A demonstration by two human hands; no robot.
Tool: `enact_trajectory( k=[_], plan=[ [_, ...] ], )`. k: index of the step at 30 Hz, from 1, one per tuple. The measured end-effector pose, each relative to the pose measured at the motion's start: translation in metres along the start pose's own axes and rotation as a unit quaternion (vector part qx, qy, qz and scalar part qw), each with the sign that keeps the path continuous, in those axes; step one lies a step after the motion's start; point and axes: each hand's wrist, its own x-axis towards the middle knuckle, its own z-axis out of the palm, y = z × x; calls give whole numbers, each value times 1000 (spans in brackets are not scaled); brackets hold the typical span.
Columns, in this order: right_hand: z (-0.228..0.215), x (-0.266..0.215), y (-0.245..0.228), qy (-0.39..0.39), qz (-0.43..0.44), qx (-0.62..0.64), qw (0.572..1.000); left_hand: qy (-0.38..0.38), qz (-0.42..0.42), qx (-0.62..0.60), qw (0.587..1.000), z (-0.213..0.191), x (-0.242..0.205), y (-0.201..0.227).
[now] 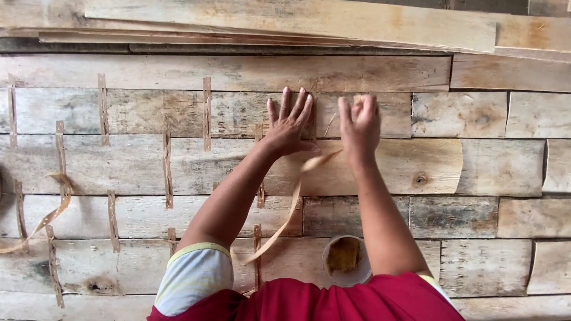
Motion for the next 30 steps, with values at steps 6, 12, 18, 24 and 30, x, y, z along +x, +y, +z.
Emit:
enact_trajectory(
  k=[6,12,18,24,30],
  plan=[
    [46,2,-4,-154,-13,-252,955,-6,-12,-1,1000,26,11,-11],
    [81,25,23,-103,-31,-255,961,-5,-10,-9,1000,29,12,-11],
    [94,62,20,-84,-42,-278,956,-24,-4,-6,1000,15,11,-7],
    [112,78,48,-44,-104,-318,941,-23,1,9,1000,17,10,-10],
    [72,38,43,-129,-159,-356,912,-12,4,-7,1000,20,12,-10]
  ],
)
